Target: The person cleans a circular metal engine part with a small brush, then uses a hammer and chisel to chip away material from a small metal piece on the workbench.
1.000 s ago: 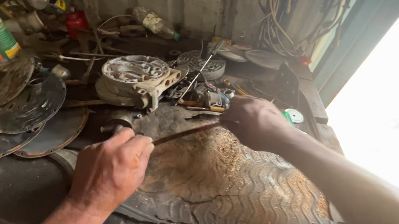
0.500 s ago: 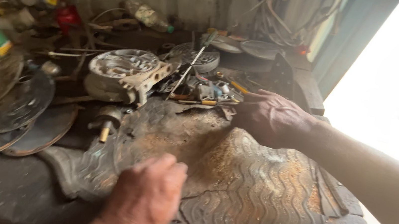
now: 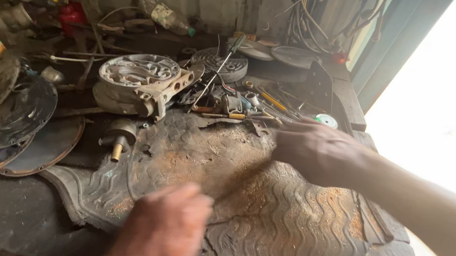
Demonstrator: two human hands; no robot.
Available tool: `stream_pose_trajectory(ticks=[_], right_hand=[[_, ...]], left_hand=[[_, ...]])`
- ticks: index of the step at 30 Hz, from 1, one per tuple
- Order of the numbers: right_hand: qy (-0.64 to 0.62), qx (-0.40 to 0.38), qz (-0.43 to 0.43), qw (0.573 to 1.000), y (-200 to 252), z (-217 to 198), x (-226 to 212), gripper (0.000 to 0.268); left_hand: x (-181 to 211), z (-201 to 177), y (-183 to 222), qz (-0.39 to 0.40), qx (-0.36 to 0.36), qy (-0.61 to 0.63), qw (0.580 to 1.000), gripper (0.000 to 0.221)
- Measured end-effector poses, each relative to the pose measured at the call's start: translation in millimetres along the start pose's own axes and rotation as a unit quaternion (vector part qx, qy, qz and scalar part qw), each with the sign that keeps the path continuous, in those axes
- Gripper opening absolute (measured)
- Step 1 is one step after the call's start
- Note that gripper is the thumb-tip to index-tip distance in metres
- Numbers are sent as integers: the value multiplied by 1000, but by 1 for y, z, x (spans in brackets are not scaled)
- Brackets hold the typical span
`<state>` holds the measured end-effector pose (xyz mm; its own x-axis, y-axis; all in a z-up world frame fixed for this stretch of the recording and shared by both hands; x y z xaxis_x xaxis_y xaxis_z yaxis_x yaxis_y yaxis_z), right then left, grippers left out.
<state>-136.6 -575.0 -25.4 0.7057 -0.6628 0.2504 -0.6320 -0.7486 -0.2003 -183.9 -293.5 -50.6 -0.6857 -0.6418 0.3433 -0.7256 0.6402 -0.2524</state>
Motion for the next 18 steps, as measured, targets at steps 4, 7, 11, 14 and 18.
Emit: stream_pose_trajectory(ticks=[4, 7, 11, 14, 18], right_hand=[[-18, -97, 151, 984, 10, -43, -3, 28], [96, -226, 208, 947, -15, -49, 1, 37], [108, -56, 39, 992, -69, -14, -5, 51], [6, -163, 81, 983, -52, 33, 5, 37], [4, -16, -2, 1000, 9, 12, 5, 23]], left_hand=[[29, -5, -21, 83, 28, 41, 995, 23], [22, -20, -35, 28, 39, 0, 999, 28], [-8, -40, -13, -50, 30, -33, 998, 15], [-11, -26, 0, 2, 69, -42, 997, 9], [-3, -6, -14, 9, -10, -33, 999, 12]])
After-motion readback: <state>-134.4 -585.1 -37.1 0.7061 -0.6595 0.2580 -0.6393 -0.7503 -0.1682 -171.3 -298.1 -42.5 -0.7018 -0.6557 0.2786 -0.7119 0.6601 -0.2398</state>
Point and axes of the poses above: each hand's wrist, its own y-axis away from the middle knuckle, its own z-axis out of the palm, x = y × z, the point moved 3 cm from there along -y, towards the middle knuckle, and after that the axes turned 8 degrees about y, right-handed, at the moved point
